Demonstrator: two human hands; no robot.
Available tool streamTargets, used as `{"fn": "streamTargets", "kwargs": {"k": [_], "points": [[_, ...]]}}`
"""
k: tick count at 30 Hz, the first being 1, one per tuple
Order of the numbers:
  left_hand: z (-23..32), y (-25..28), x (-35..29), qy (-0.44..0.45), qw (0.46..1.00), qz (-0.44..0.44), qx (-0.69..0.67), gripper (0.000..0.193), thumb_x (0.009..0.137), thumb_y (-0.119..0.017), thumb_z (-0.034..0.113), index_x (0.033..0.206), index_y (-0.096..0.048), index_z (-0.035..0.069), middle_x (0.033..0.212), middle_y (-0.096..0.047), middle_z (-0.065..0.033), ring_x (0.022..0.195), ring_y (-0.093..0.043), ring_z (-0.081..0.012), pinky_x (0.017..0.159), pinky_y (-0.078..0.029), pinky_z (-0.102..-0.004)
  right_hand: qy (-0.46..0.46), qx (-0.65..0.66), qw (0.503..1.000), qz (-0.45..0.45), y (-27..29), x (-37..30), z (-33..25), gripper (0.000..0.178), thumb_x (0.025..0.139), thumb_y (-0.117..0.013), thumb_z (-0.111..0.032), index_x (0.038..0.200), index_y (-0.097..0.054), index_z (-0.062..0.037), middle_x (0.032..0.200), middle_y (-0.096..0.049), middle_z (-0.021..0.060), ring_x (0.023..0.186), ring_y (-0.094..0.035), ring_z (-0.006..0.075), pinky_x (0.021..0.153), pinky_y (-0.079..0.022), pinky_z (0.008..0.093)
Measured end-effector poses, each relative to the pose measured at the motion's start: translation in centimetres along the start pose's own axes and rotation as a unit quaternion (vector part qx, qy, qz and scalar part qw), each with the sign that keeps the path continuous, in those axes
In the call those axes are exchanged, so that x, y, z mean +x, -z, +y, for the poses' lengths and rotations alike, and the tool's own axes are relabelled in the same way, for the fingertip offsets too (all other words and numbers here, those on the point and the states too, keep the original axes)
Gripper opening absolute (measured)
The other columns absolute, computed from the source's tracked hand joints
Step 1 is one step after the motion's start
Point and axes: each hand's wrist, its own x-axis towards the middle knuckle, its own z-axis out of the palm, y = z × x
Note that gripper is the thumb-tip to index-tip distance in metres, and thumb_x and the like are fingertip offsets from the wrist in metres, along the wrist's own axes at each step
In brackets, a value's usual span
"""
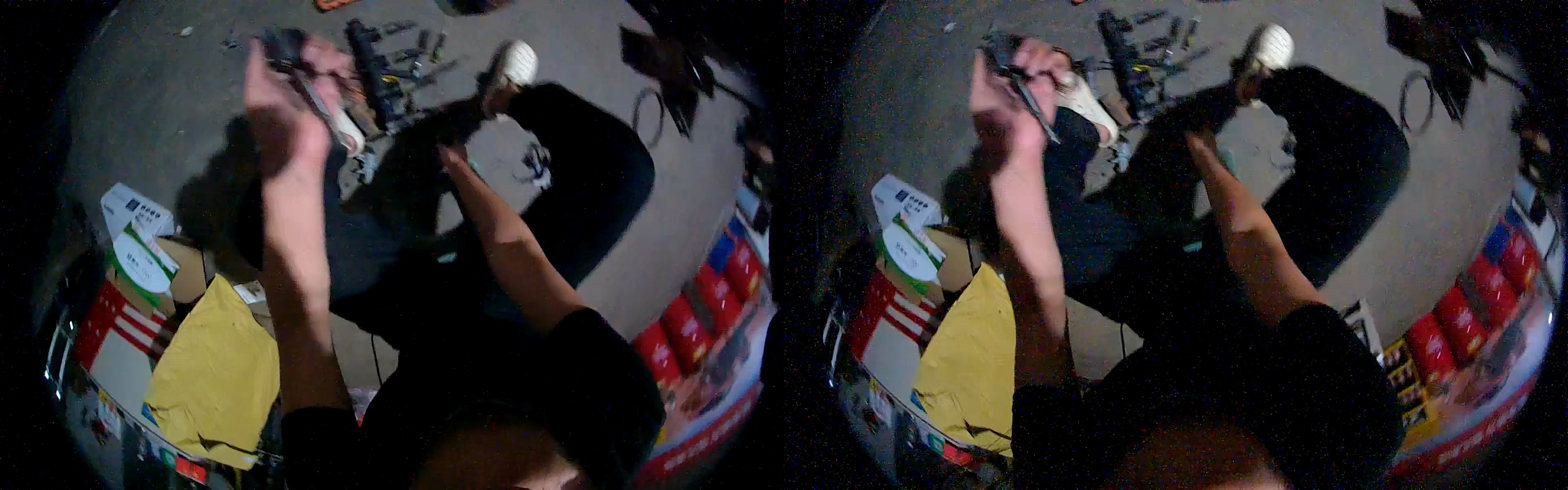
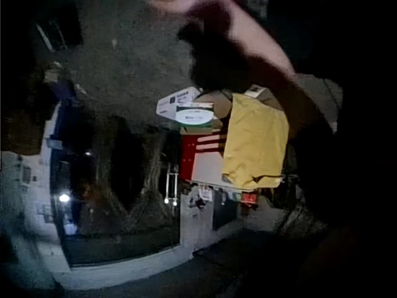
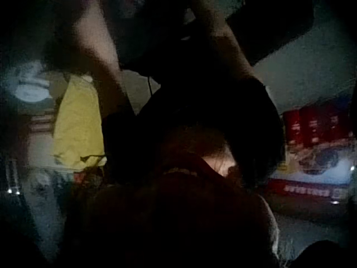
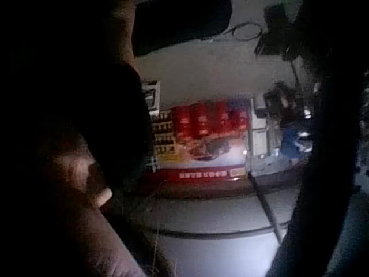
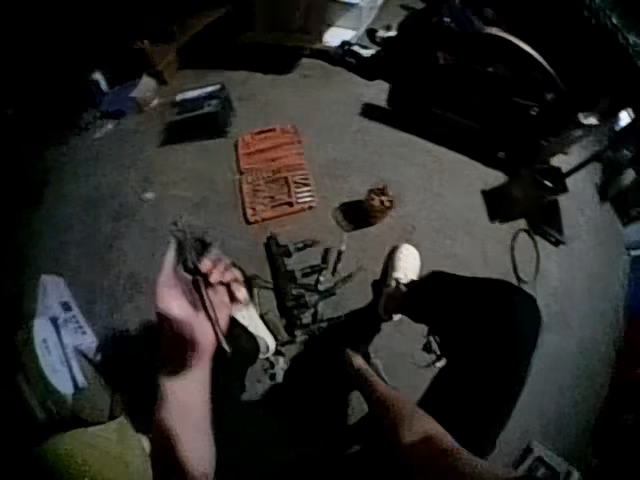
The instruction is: The person sits on the floor and uses a screwdriver to adjust a cylindrical electrical component with copper windings. They manipulate the wires and internal parts of the device, occasionally using pliers to cut or adjust the copper strands.
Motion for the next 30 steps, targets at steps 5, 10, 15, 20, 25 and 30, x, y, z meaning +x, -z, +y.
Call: {"fn": "streamTargets", "kwargs": {"k": [5, 10, 15, 20, 25, 30], "points": [[-0.3, -0.4, 1.1, -0.005, 0.996, 0.021, -0.082, 0.039, 0.095, -0.034, 0.040, 0.094, -0.050, 0.004, 0.075, -0.052, -0.0113, 0.071, -0.048, -0.0225, 0.072, -0.041, -0.0330, -0.059, -0.166, 0.976, -0.131, -2.2, 2.9, -2.3, 0.053, 0.077, -0.059, -0.041, 0.113, -0.053, -0.0032, 0.106, -0.059, 0.0132, 0.093, -0.055, 0.0294, 0.078, -0.043, 0.0420], [-0.1, -2.4, 2.1, -0.026, 0.985, 0.153, -0.071, 0.042, 0.094, -0.035, 0.042, 0.102, -0.049, 0.003, 0.085, -0.052, -0.0126, 0.078, -0.048, -0.0219, 0.073, -0.040, -0.0313, -0.079, -0.226, 0.957, -0.163, -2.1, 5.3, -3.4, 0.055, 0.080, -0.055, -0.044, 0.118, -0.051, -0.0043, 0.106, -0.059, 0.0135, 0.093, -0.055, 0.0299, 0.080, -0.042, 0.0451], [0.2, -0.1, 1.5, -0.115, 0.851, 0.221, 0.463, 0.034, 0.092, -0.043, 0.033, 0.103, -0.044, 0.001, 0.087, -0.043, -0.0092, 0.077, -0.041, -0.0181, 0.070, -0.035, -0.0302, -0.099, -0.247, 0.955, -0.134, -2.3, 5.6, -3.2, 0.057, 0.082, -0.051, -0.047, 0.122, -0.049, -0.0054, 0.105, -0.059, 0.0138, 0.093, -0.055, 0.0304, 0.081, -0.041, 0.0481], [0.2, 0.6, 1.2, -0.118, 0.944, 0.184, 0.247, 0.034, 0.089, -0.050, 0.030, 0.104, -0.043, 0.001, 0.088, -0.043, -0.0090, 0.077, -0.041, -0.0171, 0.069, -0.034, -0.0287, -0.097, -0.070, 0.971, 0.209, -2.4, 5.6, -5.3, 0.047, 0.085, -0.053, -0.037, 0.118, -0.049, -0.0043, 0.101, -0.058, 0.0158, 0.091, -0.055, 0.0330, 0.078, -0.042, 0.0477], [0.7, 0.9, 1.0, -0.042, 0.979, 0.192, 0.049, 0.034, 0.088, -0.049, 0.028, 0.107, -0.044, 0.001, 0.093, -0.044, -0.0100, 0.078, -0.042, -0.0174, 0.070, -0.036, -0.0284, 0.235, 0.002, 0.917, 0.323, 2.8, 11.4, -11.9, 0.036, 0.080, -0.061, -0.022, 0.106, -0.049, 0.0000, 0.100, -0.051, 0.0224, 0.096, -0.049, 0.0399, 0.076, -0.042, 0.0451], [0.2, 0.1, 0.8, -0.064, 0.938, 0.204, 0.273, 0.033, 0.093, -0.039, 0.028, 0.109, -0.044, -0.001, 0.094, -0.046, -0.0101, 0.080, -0.043, -0.0176, 0.068, -0.038, -0.0285, 0.047, -0.033, 0.997, 0.047, 3.5, 18.3, -16.0, 0.045, 0.076, -0.067, -0.029, 0.102, -0.045, 0.0009, 0.102, -0.055, 0.0221, 0.098, -0.053, 0.0401, 0.082, -0.043, 0.0458]]}}
